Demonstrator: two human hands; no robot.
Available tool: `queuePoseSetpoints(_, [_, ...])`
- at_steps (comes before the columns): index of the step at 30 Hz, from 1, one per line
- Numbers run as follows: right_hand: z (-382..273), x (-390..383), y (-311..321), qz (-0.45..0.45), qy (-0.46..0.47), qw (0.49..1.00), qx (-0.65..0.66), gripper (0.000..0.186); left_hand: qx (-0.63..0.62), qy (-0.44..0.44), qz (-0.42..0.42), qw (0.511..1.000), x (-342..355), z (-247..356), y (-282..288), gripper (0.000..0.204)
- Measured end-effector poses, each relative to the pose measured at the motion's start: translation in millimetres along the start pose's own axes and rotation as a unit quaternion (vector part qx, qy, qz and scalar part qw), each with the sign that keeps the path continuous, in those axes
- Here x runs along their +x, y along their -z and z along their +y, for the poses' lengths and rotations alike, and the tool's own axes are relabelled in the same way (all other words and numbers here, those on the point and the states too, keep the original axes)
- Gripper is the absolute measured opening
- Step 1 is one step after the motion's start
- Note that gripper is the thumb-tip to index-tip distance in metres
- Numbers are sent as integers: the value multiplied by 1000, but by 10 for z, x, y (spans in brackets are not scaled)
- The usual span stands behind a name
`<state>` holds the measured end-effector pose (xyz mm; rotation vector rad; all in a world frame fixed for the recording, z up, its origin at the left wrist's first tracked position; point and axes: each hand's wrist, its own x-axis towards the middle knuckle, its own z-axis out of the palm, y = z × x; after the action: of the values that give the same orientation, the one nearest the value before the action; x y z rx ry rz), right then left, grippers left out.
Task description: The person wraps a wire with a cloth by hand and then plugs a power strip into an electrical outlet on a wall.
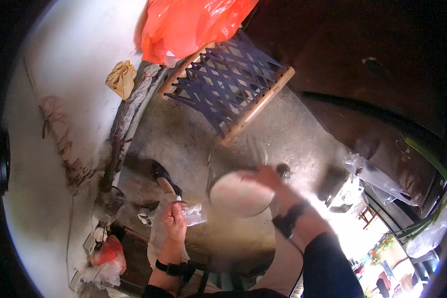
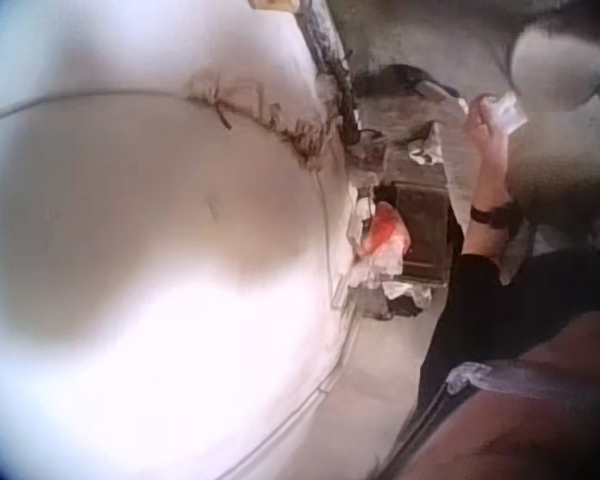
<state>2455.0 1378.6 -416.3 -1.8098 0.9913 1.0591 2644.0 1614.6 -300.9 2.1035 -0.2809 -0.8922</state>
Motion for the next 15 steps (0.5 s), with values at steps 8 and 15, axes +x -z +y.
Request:
queuePoseSetpoints(8, [-763,-337,-1800,-160,171,972,19,66,-4,-24,28,999,519,51,91,23])
queuePoseSetpoints(15, [-762,-365,-2013,-81,279,957,15,64,61,-131,60,988,910,169,408,9])
